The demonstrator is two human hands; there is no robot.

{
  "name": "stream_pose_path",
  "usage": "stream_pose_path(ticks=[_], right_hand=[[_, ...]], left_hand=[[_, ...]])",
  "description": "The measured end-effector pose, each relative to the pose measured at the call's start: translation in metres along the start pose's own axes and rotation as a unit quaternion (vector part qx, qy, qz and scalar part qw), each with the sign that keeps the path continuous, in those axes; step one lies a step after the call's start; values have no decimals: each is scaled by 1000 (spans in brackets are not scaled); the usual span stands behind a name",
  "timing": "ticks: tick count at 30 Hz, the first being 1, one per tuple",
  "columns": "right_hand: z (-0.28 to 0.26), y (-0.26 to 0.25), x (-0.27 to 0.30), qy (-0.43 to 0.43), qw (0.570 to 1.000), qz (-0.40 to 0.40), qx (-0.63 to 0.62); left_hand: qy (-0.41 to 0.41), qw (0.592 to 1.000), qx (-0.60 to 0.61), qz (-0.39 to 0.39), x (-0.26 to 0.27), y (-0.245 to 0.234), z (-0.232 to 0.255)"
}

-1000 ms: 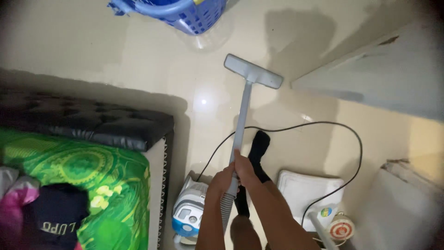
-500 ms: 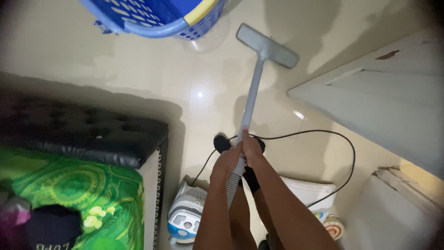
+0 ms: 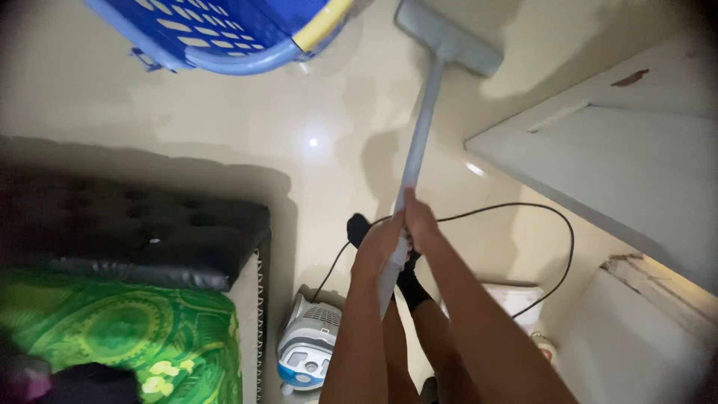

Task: Vacuuming the floor around a bed and other furniture.

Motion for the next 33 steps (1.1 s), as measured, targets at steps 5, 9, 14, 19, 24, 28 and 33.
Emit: stream_pose_path(ticks=[5,9,14,19,24,28,33], right_hand=[[71,27,26,-4,998,-35,60],[126,44,46,3,994,-111,6],[137,44,57,36,994,-70,76],[90,33,13,3,983,-74,170],[31,10,-32,-27,991,-43,122],[46,11,-15,17,997,-39,61],[71,28,46,86,994,-8,73]], left_hand=[[-44,998,34,-3,58,-19,-39],[-62,996,62,-10,109,-28,-70],[-69,990,122,-28,103,-19,-95],[-46,997,59,-12,66,-20,-65],[50,995,86,-9,-8,-4,-25],[102,994,-43,26,14,-7,-37],[-42,994,92,-37,81,-15,-39]])
Point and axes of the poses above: each hand's wrist, its own x-axis away from the middle knuckle, its own y-axis out of the palm, z = x × y, the point moved 4 cm from there along -x, towards the middle knuckle, and after that the axes turned 14 degrees about -x, right-handed, at the moved point
